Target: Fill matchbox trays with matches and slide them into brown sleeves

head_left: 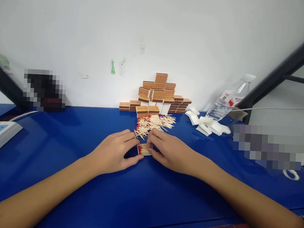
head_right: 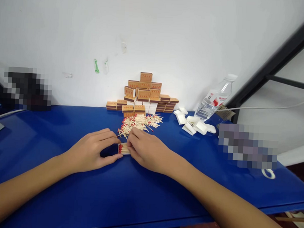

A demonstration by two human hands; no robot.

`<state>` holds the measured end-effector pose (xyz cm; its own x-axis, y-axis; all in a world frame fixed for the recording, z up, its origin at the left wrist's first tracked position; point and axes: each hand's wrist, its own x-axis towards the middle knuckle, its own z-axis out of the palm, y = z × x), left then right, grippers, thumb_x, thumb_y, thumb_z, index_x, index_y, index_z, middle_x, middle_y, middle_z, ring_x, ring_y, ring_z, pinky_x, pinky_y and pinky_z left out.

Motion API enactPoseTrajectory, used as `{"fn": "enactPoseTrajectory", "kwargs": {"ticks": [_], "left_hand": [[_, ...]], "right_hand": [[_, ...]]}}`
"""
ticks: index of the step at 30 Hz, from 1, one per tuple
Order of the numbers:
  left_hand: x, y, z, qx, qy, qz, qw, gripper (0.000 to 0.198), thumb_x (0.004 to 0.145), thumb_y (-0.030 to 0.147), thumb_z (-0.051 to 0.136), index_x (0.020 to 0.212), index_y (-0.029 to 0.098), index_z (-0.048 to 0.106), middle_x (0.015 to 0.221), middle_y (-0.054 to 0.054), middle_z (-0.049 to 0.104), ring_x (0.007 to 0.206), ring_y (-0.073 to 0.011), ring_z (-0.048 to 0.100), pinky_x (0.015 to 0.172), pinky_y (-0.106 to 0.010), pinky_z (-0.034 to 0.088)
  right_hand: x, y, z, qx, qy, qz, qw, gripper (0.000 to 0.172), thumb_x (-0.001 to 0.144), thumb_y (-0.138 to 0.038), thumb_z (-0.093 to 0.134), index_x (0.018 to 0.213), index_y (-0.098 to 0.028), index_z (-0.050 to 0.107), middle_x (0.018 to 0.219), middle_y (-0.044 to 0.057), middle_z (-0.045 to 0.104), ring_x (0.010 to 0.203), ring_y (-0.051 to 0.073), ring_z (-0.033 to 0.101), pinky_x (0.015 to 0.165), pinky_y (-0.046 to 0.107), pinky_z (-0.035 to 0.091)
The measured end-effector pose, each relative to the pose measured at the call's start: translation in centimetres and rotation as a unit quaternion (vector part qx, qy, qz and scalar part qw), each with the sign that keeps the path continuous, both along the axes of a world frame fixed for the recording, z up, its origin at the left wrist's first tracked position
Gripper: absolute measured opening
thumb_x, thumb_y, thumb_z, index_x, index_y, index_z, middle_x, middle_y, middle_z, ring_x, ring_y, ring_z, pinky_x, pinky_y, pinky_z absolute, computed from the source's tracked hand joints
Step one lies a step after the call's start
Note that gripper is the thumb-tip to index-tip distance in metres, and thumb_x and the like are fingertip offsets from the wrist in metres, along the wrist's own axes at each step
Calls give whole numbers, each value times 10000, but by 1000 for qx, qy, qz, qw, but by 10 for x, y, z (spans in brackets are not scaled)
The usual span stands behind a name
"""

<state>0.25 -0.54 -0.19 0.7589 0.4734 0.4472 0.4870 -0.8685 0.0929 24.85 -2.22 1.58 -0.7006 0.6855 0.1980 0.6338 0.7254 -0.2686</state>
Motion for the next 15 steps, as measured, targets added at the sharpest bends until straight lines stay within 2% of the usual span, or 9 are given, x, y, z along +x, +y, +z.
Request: {"fn": "enactPoseTrajectory", "kwargs": {"ticks": [9,15], "left_hand": [[-1,0,1,1,-1,-3,1000,235,992,382,641,1023,155,694,964,-90,707,901,-240,663,793,-383,578],[1,-2,2,1,3,-5,1000,234,993,389,635,1012,165,701,938,-85,703,877,-231,666,784,-373,580]], "right_hand": [[1,2,-1,-15,23,-13,1000,92,1045,-202,546,1080,-179,628,1100,80,602,898,191,611,796,343,504],[2,3,-3,-10,24,-10,1000,132,1061,-261,546,1024,-185,647,1060,79,598,886,191,605,800,344,506]]}}
